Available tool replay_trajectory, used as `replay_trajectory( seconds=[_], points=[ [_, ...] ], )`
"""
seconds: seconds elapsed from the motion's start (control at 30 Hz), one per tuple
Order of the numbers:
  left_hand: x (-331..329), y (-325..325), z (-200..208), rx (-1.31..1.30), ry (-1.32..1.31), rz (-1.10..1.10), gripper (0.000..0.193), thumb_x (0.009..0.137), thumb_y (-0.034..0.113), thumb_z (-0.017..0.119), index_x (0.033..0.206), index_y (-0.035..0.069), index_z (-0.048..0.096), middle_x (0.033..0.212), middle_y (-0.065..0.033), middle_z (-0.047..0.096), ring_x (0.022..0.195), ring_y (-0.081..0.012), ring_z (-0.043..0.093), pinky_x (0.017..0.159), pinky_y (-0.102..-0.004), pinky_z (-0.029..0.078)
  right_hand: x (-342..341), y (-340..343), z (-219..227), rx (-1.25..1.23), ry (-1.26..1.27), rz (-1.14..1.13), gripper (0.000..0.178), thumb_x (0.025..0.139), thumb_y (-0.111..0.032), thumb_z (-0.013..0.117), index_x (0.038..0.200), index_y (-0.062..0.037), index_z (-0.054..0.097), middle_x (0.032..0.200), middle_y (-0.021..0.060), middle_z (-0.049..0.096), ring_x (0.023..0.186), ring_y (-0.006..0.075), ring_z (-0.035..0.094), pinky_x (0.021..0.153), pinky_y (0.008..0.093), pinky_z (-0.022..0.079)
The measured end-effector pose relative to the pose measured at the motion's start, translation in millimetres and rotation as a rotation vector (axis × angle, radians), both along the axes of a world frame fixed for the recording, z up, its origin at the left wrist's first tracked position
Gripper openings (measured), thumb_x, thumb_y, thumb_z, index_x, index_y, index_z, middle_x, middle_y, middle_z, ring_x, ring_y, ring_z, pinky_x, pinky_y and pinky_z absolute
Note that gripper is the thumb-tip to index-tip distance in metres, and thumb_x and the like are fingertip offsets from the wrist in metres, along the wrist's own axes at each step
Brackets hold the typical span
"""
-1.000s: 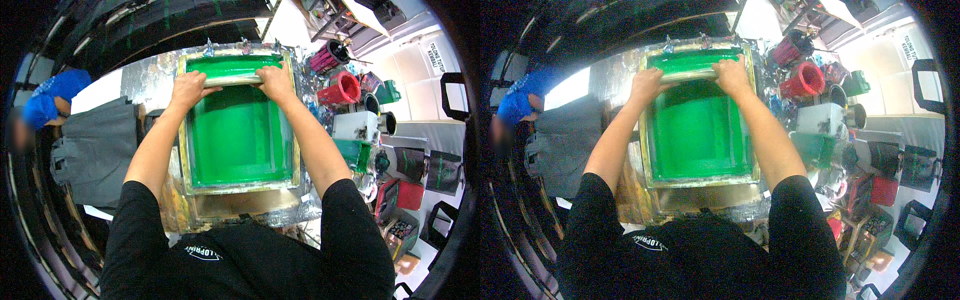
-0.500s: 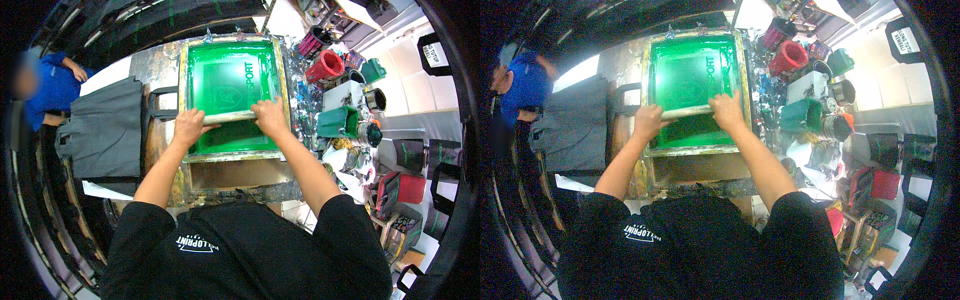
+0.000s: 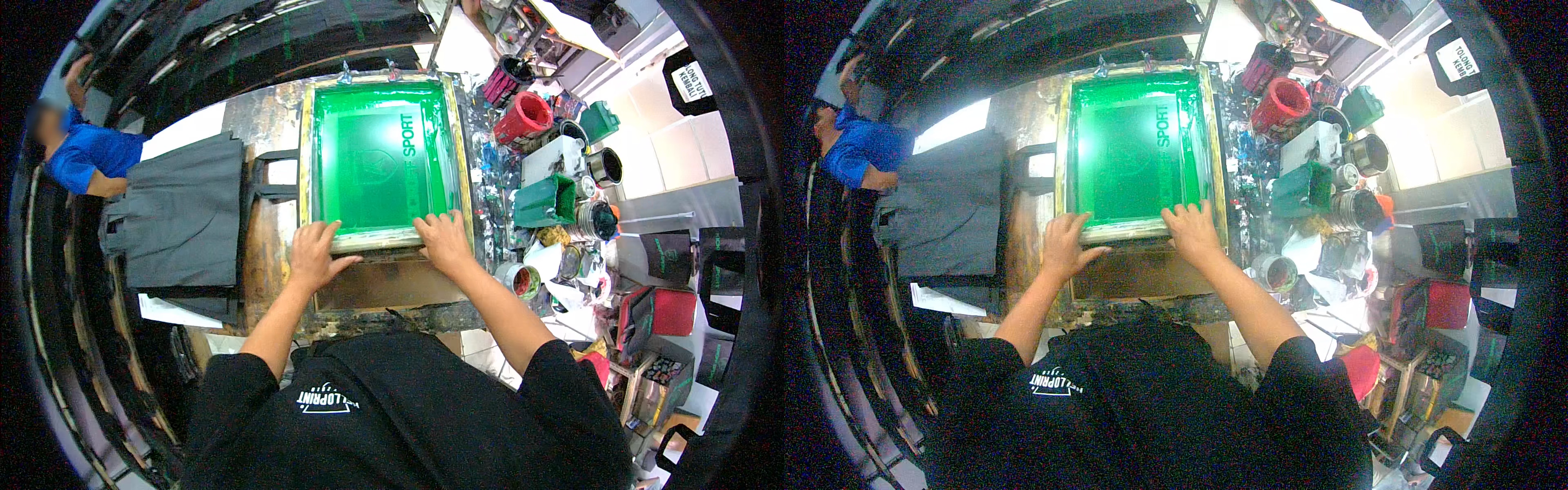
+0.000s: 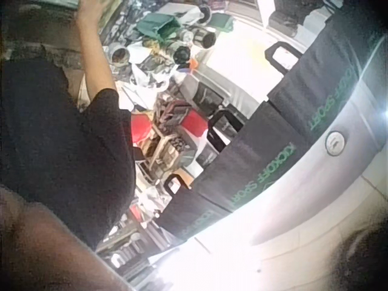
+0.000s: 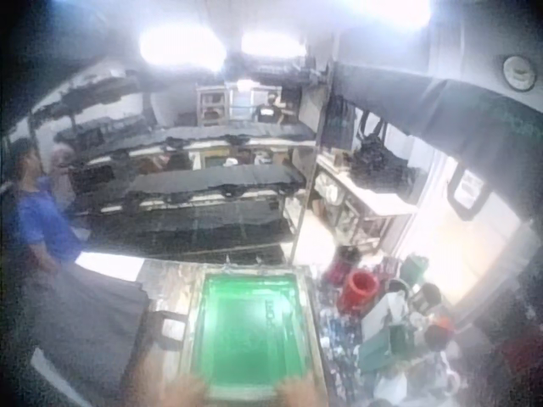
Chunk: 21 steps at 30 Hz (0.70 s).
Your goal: The person screen prints a green logo onto a stack of black tote bags. They place a bag on the table, lower a screen, pull a squeegee across the screen to apply ink, lift the screen, and remove the printed bag. This process is repeated for multiple bags.
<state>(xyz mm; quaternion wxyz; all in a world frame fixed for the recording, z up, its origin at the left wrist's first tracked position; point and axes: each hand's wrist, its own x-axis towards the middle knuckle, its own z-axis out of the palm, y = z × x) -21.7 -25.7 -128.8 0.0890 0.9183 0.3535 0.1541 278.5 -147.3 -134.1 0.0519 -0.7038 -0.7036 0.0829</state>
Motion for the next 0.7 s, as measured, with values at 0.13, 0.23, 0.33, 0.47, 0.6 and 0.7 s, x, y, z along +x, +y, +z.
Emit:
replay_trajectory(
  seconds=[0.13,0.23,0.33,0.47,0.6,0.7],
  points=[
    [-55,-20,-35,-0.095,-0.064,0.306,0.103,0.064,0.057,0.096,0.144,0.006,0.056,0.128,-0.0187,0.058,0.123,-0.0385,0.054,0.104,-0.0525,0.043,-4,-18,9,0.089,0.016,0.071,0.057,0.074,-0.026,0.09,0.124,-0.018,0.063,0.12,0.0076,0.063,0.116,0.0276,0.061,0.109,0.059,0.036],
    [-74,-19,-67,-0.149,0.045,0.326,0.097,0.06,0.048,0.098,0.139,0.005,0.061,0.124,-0.0168,0.058,0.118,-0.0385,0.055,0.103,-0.0526,0.043,-15,-35,2,0.155,-0.039,0.092,0.057,0.076,-0.026,0.088,0.127,-0.0189,0.063,0.121,0.0049,0.062,0.117,0.0257,0.059,0.111,0.0595,0.033],
    [-82,-17,-83,-0.186,0.032,0.313,0.09,0.057,0.034,0.096,0.136,0.006,0.065,0.118,-0.014,0.06,0.114,-0.0374,0.056,0.1,-0.0515,0.043,-25,-44,-7,0.171,-0.034,0.039,0.056,0.079,-0.023,0.084,0.13,-0.0207,0.063,0.12,0.0031,0.061,0.117,0.0244,0.058,0.111,0.06,0.032],
    [-82,-19,-84,-0.168,-0.032,0.318,0.086,0.056,0.028,0.095,0.135,0.009,0.068,0.114,-0.0111,0.063,0.108,-0.0351,0.059,0.094,-0.0496,0.043,-30,-39,7,0.18,-0.009,-0.023,0.046,0.084,-0.023,0.077,0.129,-0.0211,0.065,0.117,0.0041,0.062,0.109,0.0253,0.06,0.106,0.0623,0.035],
    [-88,-21,-78,-0.226,-0.15,0.294,0.087,0.062,0.028,0.096,0.139,0.004,0.065,0.113,-0.0149,0.069,0.103,-0.0369,0.062,0.094,-0.0483,0.045,-31,-34,32,0.223,-0.004,-0.038,0.049,0.083,-0.02,0.078,0.131,-0.0216,0.066,0.117,0.0039,0.062,0.113,0.0244,0.059,0.108,0.0605,0.033],
    [-83,-22,-60,-0.277,-0.271,0.313,0.085,0.067,0.023,0.095,0.141,-0.001,0.062,0.114,-0.0192,0.072,0.105,-0.0393,0.065,0.097,-0.0483,0.047,-30,-30,50,0.272,0.012,-0.062,0.05,0.082,-0.017,0.079,0.131,-0.0215,0.067,0.118,0.0038,0.061,0.117,0.0236,0.058,0.11,0.0579,0.03]
  ],
)
